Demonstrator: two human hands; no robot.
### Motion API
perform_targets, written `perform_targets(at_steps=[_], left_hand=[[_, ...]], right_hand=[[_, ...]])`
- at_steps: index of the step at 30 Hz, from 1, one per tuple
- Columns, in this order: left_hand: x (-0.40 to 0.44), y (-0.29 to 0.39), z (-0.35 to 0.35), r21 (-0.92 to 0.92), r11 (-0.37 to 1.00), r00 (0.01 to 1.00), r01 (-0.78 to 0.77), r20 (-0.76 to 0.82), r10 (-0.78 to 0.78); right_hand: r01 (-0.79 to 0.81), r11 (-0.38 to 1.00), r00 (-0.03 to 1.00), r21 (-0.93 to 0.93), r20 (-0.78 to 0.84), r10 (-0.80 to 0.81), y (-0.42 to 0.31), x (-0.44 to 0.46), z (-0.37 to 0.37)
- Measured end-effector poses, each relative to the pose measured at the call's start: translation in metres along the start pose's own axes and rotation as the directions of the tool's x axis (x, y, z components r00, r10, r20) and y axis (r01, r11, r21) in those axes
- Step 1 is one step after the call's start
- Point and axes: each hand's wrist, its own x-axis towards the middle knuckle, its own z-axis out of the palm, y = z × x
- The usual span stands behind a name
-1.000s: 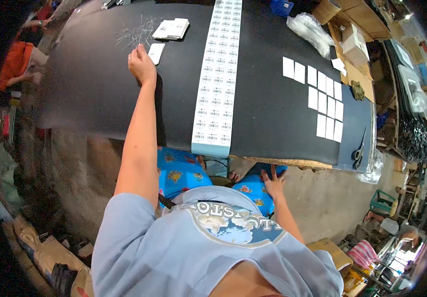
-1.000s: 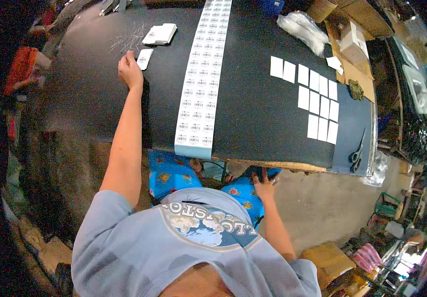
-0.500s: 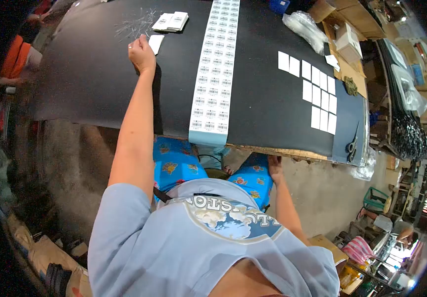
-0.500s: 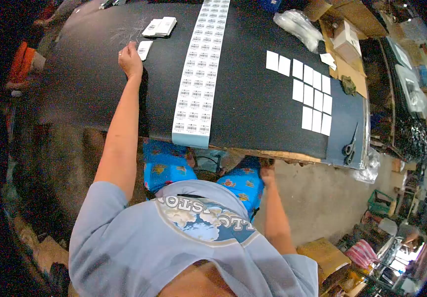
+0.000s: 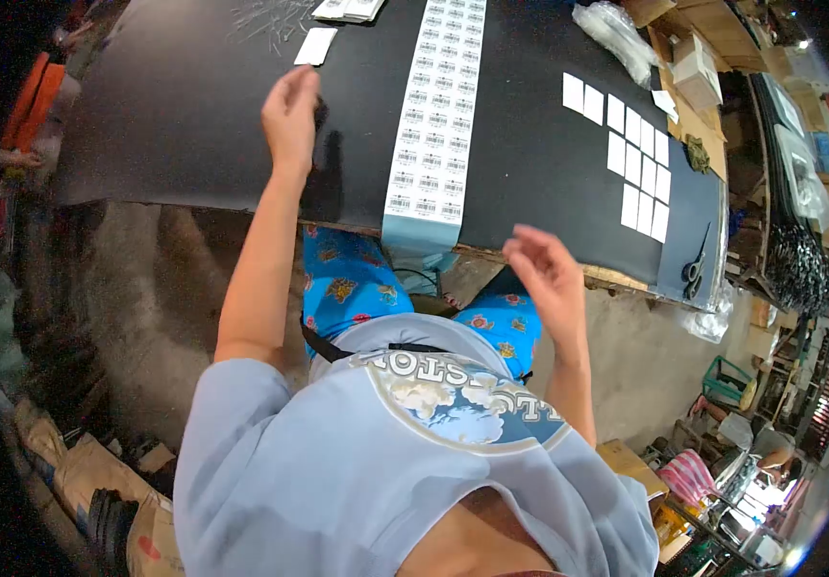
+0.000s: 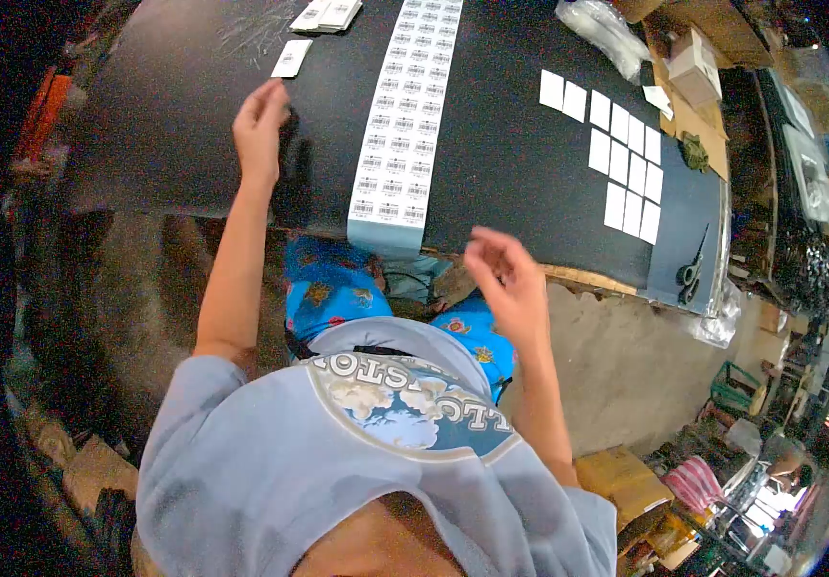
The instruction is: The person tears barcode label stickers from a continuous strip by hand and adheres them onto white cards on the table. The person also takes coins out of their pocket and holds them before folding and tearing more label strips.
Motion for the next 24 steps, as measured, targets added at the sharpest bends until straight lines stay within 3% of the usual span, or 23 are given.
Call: perform_targets(at_steps=[1,2,4,6,8,13,15,17,18,21,24], left_hand=[[-0.016,0.01,-0.006,0.063,0.998,0.992,0.025,0.119,-0.032],[-0.03,0.023,-0.013,0.071,0.997,0.992,0.021,0.119,-0.029],[-0.057,0.049,-0.023,0.19,0.951,0.838,0.246,0.452,-0.307],[-0.077,0.059,-0.029,0.3,0.922,0.771,0.245,0.517,-0.373],[-0.096,0.058,-0.029,0.301,0.936,0.759,0.183,0.561,-0.329],[-0.116,0.053,-0.013,0.201,0.94,0.753,0.277,0.562,-0.342],[-0.117,0.052,-0.009,0.19,0.938,0.765,0.289,0.544,-0.346],[-0.116,0.056,-0.008,-0.021,0.913,0.717,0.408,0.626,-0.307],[-0.117,0.058,-0.005,-0.022,0.912,0.715,0.409,0.629,-0.306],[-0.12,0.063,0.005,-0.111,0.91,0.699,0.399,0.679,-0.224],[-0.122,0.049,0.01,-0.141,0.883,0.662,0.448,0.716,-0.221]], right_hand=[[0.038,0.999,0.998,-0.033,-0.054,-0.04,-0.001,0.015,0.006],[0.073,0.995,0.991,-0.068,-0.108,-0.08,-0.001,0.028,0.011],[0.014,0.991,0.997,-0.133,-0.077,-0.024,0.0,0.048,0.02],[-0.039,0.979,0.998,-0.2,-0.052,0.029,0.001,0.06,0.028],[-0.035,0.961,0.999,-0.274,-0.013,0.033,0.004,0.069,0.037],[-0.014,0.97,1.0,-0.244,0.018,0.019,0.008,0.076,0.048],[0.051,0.998,0.999,-0.043,0.011,-0.05,0.01,0.074,0.048],[0.07,0.997,0.998,0.03,0.001,-0.07,0.005,0.069,0.049],[0.091,0.99,0.996,0.109,-0.01,-0.09,0.002,0.068,0.049],[0.077,0.976,0.995,0.202,0.041,-0.087,-0.001,0.067,0.046],[0.043,0.988,0.996,0.148,0.068,-0.054,-0.002,0.071,0.043]])
